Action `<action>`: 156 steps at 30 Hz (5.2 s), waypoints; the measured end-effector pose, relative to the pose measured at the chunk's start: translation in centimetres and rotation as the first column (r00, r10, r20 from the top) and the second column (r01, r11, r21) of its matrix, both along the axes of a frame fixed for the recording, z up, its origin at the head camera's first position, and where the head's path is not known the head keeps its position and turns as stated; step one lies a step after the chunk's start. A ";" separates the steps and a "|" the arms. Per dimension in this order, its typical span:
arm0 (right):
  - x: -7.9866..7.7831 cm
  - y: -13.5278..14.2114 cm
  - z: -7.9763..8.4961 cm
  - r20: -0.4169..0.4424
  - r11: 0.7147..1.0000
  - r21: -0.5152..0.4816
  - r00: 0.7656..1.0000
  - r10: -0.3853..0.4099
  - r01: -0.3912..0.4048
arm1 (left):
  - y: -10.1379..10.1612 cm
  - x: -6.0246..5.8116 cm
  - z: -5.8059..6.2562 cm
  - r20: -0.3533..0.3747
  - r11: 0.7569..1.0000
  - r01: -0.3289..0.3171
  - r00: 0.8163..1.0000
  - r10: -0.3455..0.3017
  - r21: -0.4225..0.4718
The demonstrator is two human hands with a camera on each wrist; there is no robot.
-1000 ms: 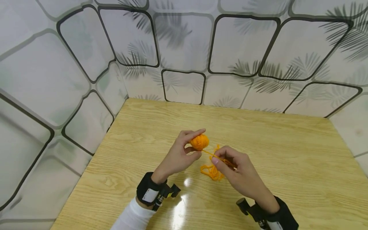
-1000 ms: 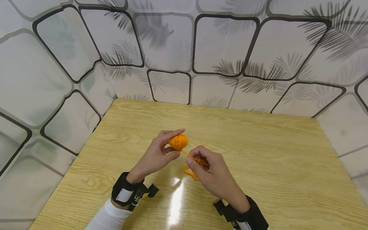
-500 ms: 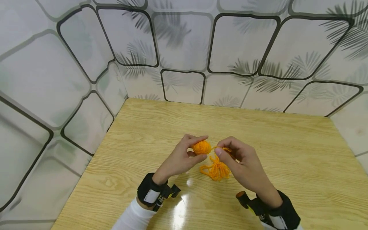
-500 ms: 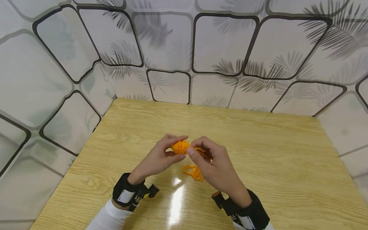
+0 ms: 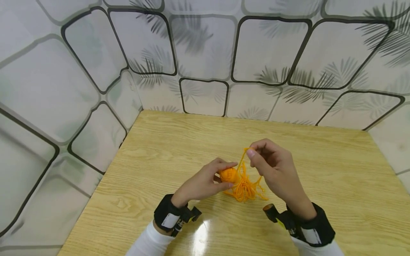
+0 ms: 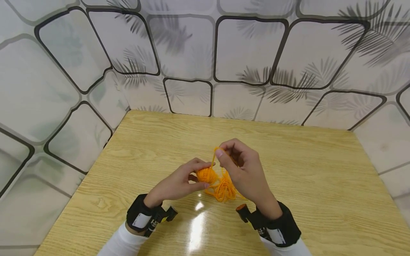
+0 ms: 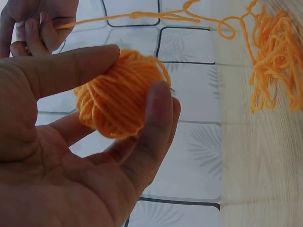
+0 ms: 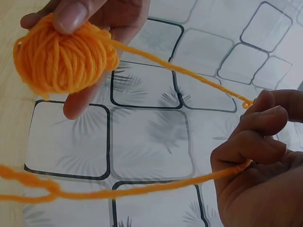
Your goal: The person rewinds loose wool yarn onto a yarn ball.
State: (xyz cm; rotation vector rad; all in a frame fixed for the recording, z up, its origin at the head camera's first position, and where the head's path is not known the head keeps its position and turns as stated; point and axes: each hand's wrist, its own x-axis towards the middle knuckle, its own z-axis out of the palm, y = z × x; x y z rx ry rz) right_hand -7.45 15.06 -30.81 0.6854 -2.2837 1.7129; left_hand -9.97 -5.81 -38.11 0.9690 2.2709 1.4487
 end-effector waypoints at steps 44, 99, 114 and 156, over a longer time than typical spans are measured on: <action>-3.7 -1.1 -8.2 0.454 0.996 -0.086 0.888 0.066 -0.031 | -0.5 0.8 4.2 0.078 0.792 -0.028 0.997 -0.024 0.610; 2.5 -1.6 -2.0 -0.153 0.982 0.186 0.988 -0.011 0.039 | 0.2 -0.3 0.9 0.116 0.933 -0.218 0.974 0.193 0.285; 1.1 -0.7 -1.2 -0.135 0.988 0.101 0.986 -0.101 0.115 | 0.3 0.2 0.4 0.099 0.968 -0.116 0.990 0.096 0.222; -4.1 -0.6 -6.7 0.293 0.999 -0.014 0.956 -0.031 0.037 | 0.6 1.5 2.2 0.101 0.904 -0.052 0.995 0.009 0.424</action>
